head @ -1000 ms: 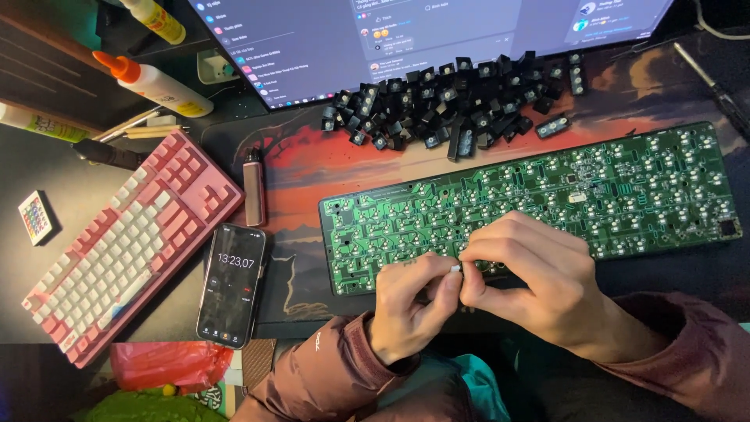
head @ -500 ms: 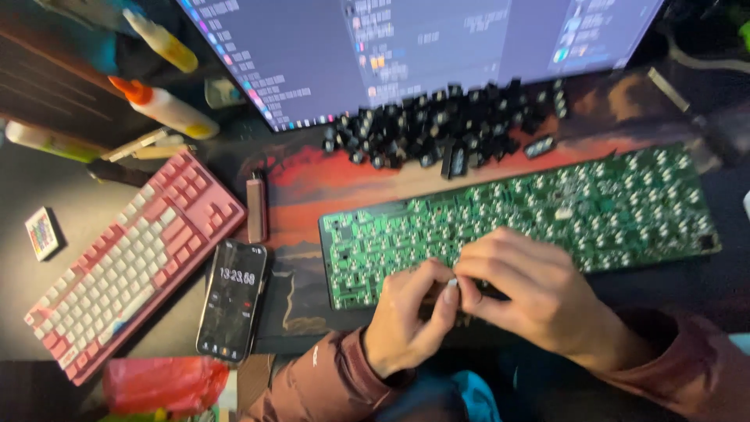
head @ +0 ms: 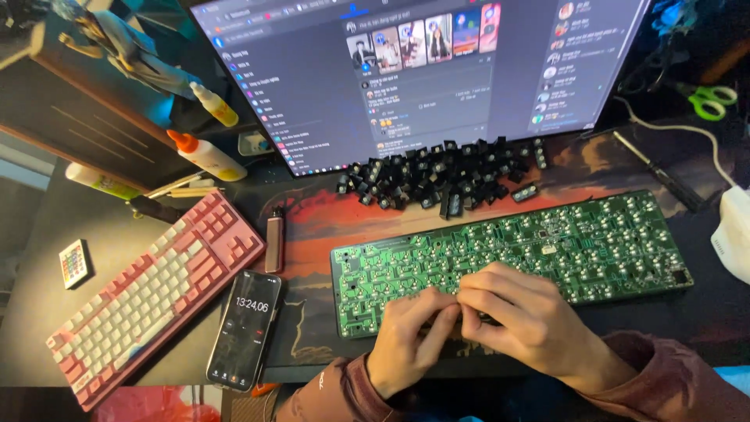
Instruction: Manually repairing or modifying a keyboard PCB by connecting thin wires to specific points on the circuit board.
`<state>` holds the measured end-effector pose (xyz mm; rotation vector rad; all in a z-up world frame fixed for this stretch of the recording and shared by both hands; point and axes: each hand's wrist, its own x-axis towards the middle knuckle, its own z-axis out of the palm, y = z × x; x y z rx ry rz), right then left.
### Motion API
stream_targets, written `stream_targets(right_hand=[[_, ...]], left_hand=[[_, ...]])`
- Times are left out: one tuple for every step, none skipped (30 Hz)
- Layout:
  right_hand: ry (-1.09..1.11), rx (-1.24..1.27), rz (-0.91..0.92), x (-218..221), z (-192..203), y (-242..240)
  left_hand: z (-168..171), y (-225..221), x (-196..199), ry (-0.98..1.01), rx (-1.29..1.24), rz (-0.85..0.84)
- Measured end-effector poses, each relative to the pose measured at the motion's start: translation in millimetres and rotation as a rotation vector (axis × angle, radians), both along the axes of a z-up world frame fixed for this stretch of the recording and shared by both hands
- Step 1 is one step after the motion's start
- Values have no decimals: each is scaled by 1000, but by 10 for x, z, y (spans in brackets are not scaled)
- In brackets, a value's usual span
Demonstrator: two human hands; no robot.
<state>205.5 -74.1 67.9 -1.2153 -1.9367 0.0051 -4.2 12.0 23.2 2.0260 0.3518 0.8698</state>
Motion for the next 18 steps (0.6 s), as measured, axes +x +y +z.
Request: stream_targets(right_hand=[[-5,8,0,-13,-5,15],[11,21,1,-32,-13,19],[28,33,3,-48,-26,26],[26,36,1,-52,-32,31],[15,57,-6,-54,-41,38],[5,75,-13,-63,-54,37],[6,75,-15,-63,-77,27],[-11,81,-19,-60,-100,17],[-28,86,-24,-57,-123,9],[-27,85,-24,-65,-102,20],[-31,110,-25,-73,-81,32],[-36,136,-27,-79,-62,43],[-35,135,-28,-93,-64,35],[-30,134,-34,-99,-63,35],[-25,134,-41,-106,-60,36],[-27,136,-41,-101,-62,39],[-27,137,-40,-95,-64,41],[-27,136,-41,-90,-67,35]], left_hand=[[-16,7,5,-5,8,0],[-35,2,4,-31,9,1],[-58,-1,5,-58,10,3],[-48,-1,6,-59,13,1],[-42,2,10,-72,28,13],[-37,-5,5,-83,40,25],[-36,-6,6,-83,40,23],[-36,-9,8,-88,60,31],[-37,-10,10,-93,81,39],[-30,-17,10,-93,80,39],[-23,-23,11,-94,89,55],[-17,-30,12,-95,98,71],[-27,-37,16,-94,97,70],[-36,-38,27,-104,104,77],[-43,-39,37,-114,112,85],[-53,-38,41,-116,114,85],[-63,-38,46,-126,121,81],[-74,-44,51,-136,126,76]])
